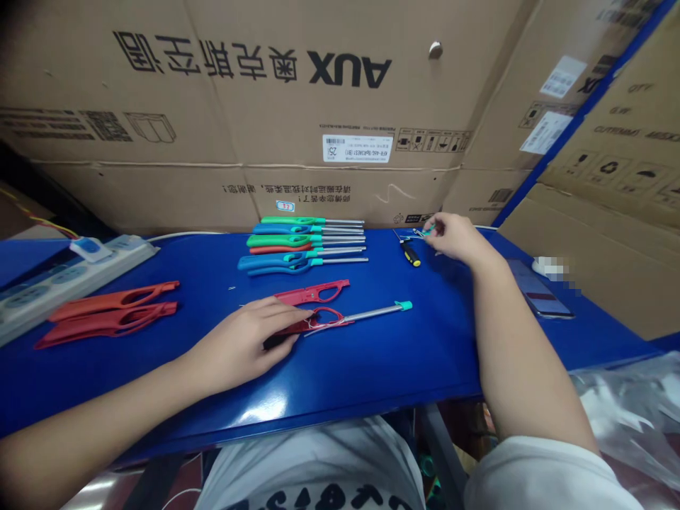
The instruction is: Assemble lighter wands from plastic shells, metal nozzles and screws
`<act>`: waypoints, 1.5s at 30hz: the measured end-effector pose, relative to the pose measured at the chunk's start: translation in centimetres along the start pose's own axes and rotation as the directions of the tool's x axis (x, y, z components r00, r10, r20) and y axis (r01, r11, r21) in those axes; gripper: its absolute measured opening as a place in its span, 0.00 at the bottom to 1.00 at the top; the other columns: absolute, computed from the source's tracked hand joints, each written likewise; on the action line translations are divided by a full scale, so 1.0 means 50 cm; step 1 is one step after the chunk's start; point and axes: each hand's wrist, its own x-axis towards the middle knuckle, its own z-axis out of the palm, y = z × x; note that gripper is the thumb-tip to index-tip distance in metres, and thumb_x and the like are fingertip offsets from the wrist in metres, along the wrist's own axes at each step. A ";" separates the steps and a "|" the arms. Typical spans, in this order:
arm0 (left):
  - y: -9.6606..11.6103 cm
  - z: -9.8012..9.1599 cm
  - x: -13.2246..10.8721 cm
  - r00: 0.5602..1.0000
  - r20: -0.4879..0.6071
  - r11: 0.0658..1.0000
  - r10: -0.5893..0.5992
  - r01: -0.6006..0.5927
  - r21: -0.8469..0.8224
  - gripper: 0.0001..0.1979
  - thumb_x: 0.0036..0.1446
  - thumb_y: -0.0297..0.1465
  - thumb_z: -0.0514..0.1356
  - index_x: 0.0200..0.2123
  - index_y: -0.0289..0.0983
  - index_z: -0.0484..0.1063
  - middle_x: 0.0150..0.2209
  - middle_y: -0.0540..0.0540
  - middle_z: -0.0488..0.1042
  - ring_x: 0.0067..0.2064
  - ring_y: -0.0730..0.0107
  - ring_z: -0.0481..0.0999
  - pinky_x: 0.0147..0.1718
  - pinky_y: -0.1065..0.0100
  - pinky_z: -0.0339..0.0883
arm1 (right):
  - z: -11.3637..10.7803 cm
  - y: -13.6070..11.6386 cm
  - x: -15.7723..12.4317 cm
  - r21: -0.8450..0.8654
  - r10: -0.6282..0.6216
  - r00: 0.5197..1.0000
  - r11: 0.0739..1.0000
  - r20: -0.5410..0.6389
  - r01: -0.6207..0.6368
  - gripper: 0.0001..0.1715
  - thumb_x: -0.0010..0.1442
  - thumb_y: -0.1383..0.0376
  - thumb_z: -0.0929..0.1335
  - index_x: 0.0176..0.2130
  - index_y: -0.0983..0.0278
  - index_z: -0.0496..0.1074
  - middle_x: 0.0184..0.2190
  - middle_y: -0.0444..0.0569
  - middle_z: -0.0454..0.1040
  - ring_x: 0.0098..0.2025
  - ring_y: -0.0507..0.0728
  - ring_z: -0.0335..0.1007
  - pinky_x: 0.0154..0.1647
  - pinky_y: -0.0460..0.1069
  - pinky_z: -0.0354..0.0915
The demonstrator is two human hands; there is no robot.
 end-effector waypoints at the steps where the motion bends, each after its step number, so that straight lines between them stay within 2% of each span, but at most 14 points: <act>1: 0.001 -0.001 0.001 1.000 0.000 1.000 -0.001 0.001 -0.001 0.21 0.62 0.26 0.59 0.59 0.39 0.71 0.54 0.44 0.79 0.53 0.56 0.77 0.55 0.52 0.69 | 0.001 -0.013 -0.007 0.119 -0.072 0.997 0.990 0.019 0.069 0.11 0.54 0.64 0.72 0.40 0.63 0.72 0.31 0.49 0.75 0.30 0.54 0.71 0.32 0.49 0.71; 3: 0.002 -0.001 0.002 1.000 0.000 1.000 -0.006 0.006 -0.007 0.21 0.63 0.27 0.59 0.59 0.39 0.71 0.54 0.44 0.78 0.54 0.57 0.76 0.57 0.52 0.68 | 0.007 -0.046 -0.026 0.299 -0.216 0.969 0.938 0.116 0.173 0.16 0.53 0.57 0.74 0.39 0.63 0.72 0.29 0.48 0.73 0.30 0.54 0.70 0.30 0.48 0.70; 7: 0.000 0.002 0.002 0.999 -0.019 0.999 -0.037 0.036 -0.039 0.19 0.63 0.27 0.59 0.58 0.38 0.72 0.52 0.43 0.79 0.53 0.58 0.76 0.55 0.54 0.70 | 0.038 -0.127 -0.077 0.403 -0.404 0.835 0.882 0.374 0.246 0.22 0.52 0.50 0.75 0.37 0.64 0.74 0.28 0.46 0.73 0.28 0.52 0.67 0.29 0.47 0.65; 11: -0.004 0.007 0.002 0.994 -0.072 0.993 -0.079 0.072 -0.099 0.18 0.63 0.28 0.61 0.56 0.36 0.74 0.52 0.41 0.78 0.53 0.57 0.76 0.53 0.56 0.72 | 0.088 -0.189 -0.122 0.479 -0.579 0.656 0.803 0.485 0.354 0.23 0.53 0.49 0.75 0.36 0.65 0.77 0.31 0.47 0.76 0.33 0.53 0.68 0.35 0.47 0.64; 14: -0.003 0.008 0.003 0.993 -0.080 0.989 -0.086 0.076 -0.125 0.17 0.62 0.28 0.62 0.55 0.35 0.74 0.51 0.39 0.79 0.53 0.57 0.76 0.53 0.56 0.72 | 0.120 -0.210 -0.145 0.486 -0.622 0.596 0.778 0.508 0.398 0.21 0.57 0.49 0.73 0.38 0.65 0.77 0.28 0.45 0.74 0.30 0.51 0.67 0.32 0.46 0.62; 17: -0.001 0.006 0.003 0.992 -0.071 0.988 -0.101 0.092 -0.127 0.17 0.62 0.28 0.63 0.55 0.36 0.74 0.50 0.40 0.79 0.52 0.57 0.77 0.53 0.55 0.72 | 0.132 -0.216 -0.158 0.465 -0.647 0.573 0.761 0.503 0.451 0.19 0.59 0.53 0.72 0.39 0.66 0.76 0.28 0.45 0.73 0.29 0.51 0.66 0.30 0.46 0.61; 21: 0.000 0.005 0.002 0.991 -0.066 0.987 -0.113 0.105 -0.121 0.15 0.62 0.29 0.64 0.52 0.36 0.75 0.49 0.40 0.79 0.52 0.57 0.77 0.53 0.55 0.72 | 0.131 -0.220 -0.164 0.409 -0.667 0.574 0.745 0.475 0.528 0.15 0.60 0.56 0.71 0.38 0.66 0.76 0.30 0.47 0.74 0.29 0.51 0.66 0.30 0.46 0.60; 25: 0.000 0.006 0.002 0.990 -0.060 0.984 -0.127 0.118 -0.130 0.15 0.61 0.29 0.64 0.52 0.35 0.75 0.49 0.40 0.79 0.52 0.56 0.77 0.53 0.55 0.72 | 0.132 -0.223 -0.162 0.330 -0.707 0.515 0.693 0.484 0.641 0.09 0.64 0.64 0.68 0.36 0.65 0.76 0.34 0.49 0.75 0.33 0.52 0.68 0.34 0.46 0.61; 30: 0.000 0.006 0.003 0.989 -0.070 0.984 -0.129 0.119 -0.136 0.15 0.61 0.28 0.65 0.51 0.36 0.74 0.48 0.41 0.79 0.51 0.57 0.77 0.52 0.56 0.72 | 0.128 -0.226 -0.166 0.313 -0.748 0.465 0.636 0.473 0.705 0.08 0.66 0.65 0.67 0.39 0.65 0.77 0.38 0.50 0.73 0.37 0.54 0.69 0.39 0.48 0.63; 38: 0.001 0.007 0.004 0.989 -0.061 0.981 -0.135 0.125 -0.145 0.15 0.61 0.28 0.65 0.51 0.36 0.74 0.48 0.41 0.79 0.50 0.58 0.77 0.52 0.56 0.72 | 0.119 -0.229 -0.182 0.211 -0.743 0.441 0.601 0.504 0.771 0.08 0.67 0.67 0.65 0.39 0.63 0.74 0.41 0.49 0.72 0.40 0.55 0.70 0.40 0.48 0.62; 45: -0.001 0.007 0.003 0.991 -0.056 0.981 -0.125 0.115 -0.154 0.15 0.61 0.28 0.65 0.51 0.36 0.74 0.49 0.41 0.78 0.51 0.58 0.76 0.52 0.56 0.72 | 0.123 -0.230 -0.184 0.215 -0.753 0.427 0.586 0.501 0.781 0.10 0.67 0.68 0.64 0.41 0.62 0.75 0.43 0.50 0.74 0.42 0.56 0.72 0.42 0.49 0.63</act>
